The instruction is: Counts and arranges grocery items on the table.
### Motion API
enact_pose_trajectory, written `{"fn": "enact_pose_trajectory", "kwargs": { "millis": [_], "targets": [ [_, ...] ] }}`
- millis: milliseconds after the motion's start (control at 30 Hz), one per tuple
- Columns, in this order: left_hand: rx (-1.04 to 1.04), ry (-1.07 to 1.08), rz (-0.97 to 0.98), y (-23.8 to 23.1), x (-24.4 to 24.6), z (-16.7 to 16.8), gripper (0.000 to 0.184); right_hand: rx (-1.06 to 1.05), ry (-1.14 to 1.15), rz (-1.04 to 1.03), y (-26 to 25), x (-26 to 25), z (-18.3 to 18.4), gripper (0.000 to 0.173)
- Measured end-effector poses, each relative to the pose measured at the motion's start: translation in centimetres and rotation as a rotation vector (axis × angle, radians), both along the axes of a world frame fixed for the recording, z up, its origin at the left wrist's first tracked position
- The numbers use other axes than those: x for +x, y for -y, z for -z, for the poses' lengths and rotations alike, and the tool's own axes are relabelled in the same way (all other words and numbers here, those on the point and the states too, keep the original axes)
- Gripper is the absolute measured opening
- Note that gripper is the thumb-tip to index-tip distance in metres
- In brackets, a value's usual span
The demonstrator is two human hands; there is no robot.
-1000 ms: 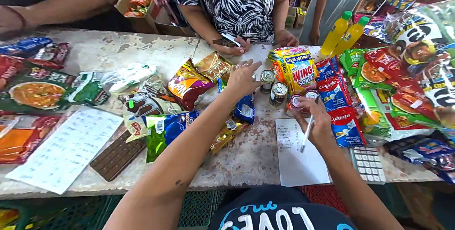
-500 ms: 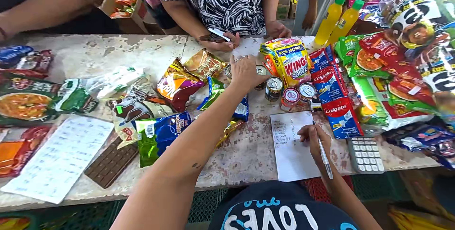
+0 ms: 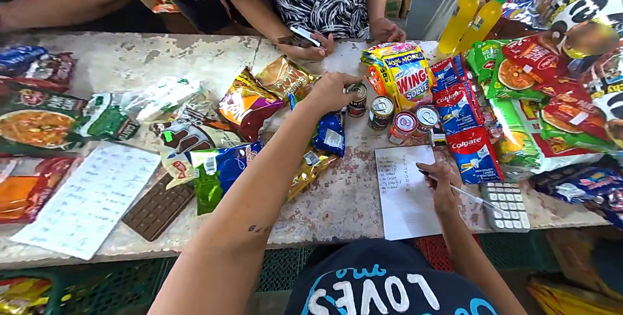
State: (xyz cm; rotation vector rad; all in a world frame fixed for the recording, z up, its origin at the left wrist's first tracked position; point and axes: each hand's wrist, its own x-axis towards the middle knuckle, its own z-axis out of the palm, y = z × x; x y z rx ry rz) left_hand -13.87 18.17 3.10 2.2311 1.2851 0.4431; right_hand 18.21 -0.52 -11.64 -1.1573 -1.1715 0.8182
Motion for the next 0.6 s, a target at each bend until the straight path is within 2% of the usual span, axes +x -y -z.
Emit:
{"fn": "enact_pose_trajectory", "kwargs": {
  "millis": [167,267,400,600],
  "targets": [
    [0.075,-0.089,-0.014,0.6,0.6,0.4,0.044,-0.05,-0.008,-0.007,0.1,-0.5,-0.5,0.048],
    [0.101,-0.182,0.055,1.6,0.2,0.2,0.062,-0.031,-0.018,0.014,-0.1,-0.4,-0.2,0.035],
    [0.293,-0.237,-0.045,4.8,0.1,0.6,0.058,0.039,0.021,0.036,-0.1,-0.3,0.1,0.022],
    [0.351,0.013,-0.237,11.3,3.3,3.7,0.06,0.043,0.046,0.055,-0.2,-0.3,-0.2,0.029]
  ]
}}
